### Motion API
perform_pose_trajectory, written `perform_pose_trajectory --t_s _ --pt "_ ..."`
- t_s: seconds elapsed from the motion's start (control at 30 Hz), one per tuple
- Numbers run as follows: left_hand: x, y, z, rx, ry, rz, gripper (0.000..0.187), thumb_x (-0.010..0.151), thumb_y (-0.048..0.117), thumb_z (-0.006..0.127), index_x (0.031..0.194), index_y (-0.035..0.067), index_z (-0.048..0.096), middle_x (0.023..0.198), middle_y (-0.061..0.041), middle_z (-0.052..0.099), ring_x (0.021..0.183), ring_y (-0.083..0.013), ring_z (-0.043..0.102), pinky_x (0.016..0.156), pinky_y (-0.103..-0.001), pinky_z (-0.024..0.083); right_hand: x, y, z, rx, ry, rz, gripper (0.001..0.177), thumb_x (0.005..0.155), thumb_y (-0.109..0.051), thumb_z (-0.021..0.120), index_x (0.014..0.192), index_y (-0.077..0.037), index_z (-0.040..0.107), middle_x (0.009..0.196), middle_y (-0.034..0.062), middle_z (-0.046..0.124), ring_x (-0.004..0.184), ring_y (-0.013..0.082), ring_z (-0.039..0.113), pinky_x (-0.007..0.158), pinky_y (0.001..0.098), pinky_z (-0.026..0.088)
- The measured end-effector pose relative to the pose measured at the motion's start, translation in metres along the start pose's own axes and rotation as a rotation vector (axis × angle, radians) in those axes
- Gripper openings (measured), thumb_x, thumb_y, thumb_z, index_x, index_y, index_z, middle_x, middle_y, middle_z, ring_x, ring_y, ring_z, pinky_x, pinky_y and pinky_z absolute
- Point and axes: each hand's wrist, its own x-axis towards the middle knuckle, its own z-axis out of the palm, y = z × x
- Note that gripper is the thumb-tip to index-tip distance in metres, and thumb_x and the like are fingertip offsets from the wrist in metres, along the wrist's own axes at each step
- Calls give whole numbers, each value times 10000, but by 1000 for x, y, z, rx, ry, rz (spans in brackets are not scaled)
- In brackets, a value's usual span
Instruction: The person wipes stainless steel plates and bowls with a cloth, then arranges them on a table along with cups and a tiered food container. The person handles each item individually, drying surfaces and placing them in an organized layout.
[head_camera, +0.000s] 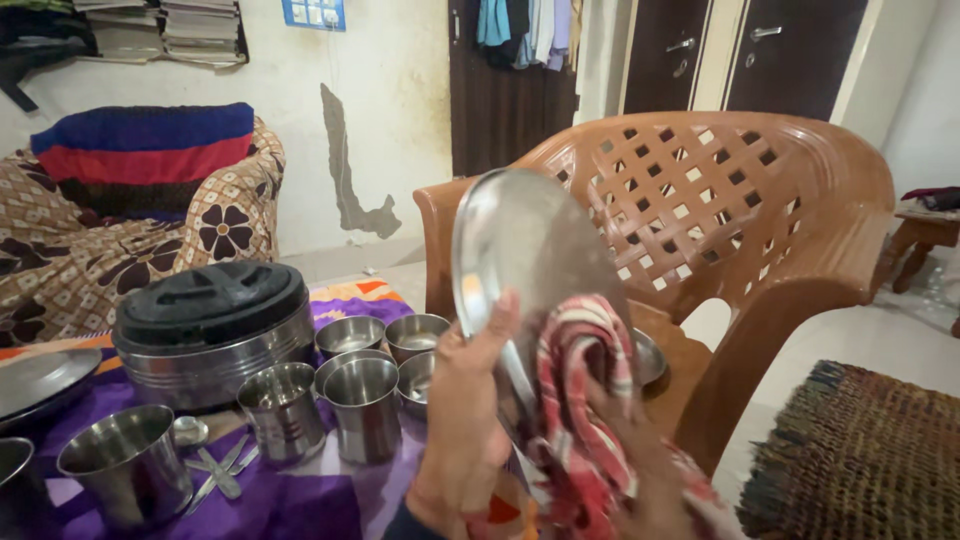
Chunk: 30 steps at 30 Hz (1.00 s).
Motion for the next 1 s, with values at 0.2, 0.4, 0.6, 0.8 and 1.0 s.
perform_pose_trajectory --t_s 0.2,0.4,0.6,0.8,1.0 --pt "-18 -1 -13 175 -255 -59 198 991 144 806 975 -41 738 799 -78 663 616 -129 524 535 -292 393 21 2 18 267 -191 -70 777 892 -39 580 1586 6 234 1551 191 466 1402 286 523 1059 395 512" --pt "-41 10 -13 208 -208 -78 210 793 -37 787 998 -21 743 879 -60 755 750 -126 699 715 -283 576 139 78 9 -30 -100 -2 579 956 -2 558 1521 -18 436 1217 165 680 1023 242 657 838 359 542" --pt "-44 33 -19 170 0 -58 192 725 -48 741 915 -21 723 781 -99 747 637 -183 713 598 -335 600 111 152 -29 204 -195 331 376 986 -31 498 1337 18 624 1005 130 720 790 168 700 692 314 582" --pt "-32 28 -31 189 14 83 125 769 -45 769 875 8 731 719 -40 677 576 -123 612 508 -276 494 -32 109 8 15 -63 276 643 803 65 471 1420 -47 612 1055 92 770 884 205 710 809 320 566" --pt "-33 5 -35 201 -153 56 68 889 36 803 920 -15 770 786 -27 733 657 -84 635 597 -237 498 -21 -27 44 -54 -130 77 573 936 -149 599 1494 -43 519 1166 97 704 1014 178 665 874 318 531"
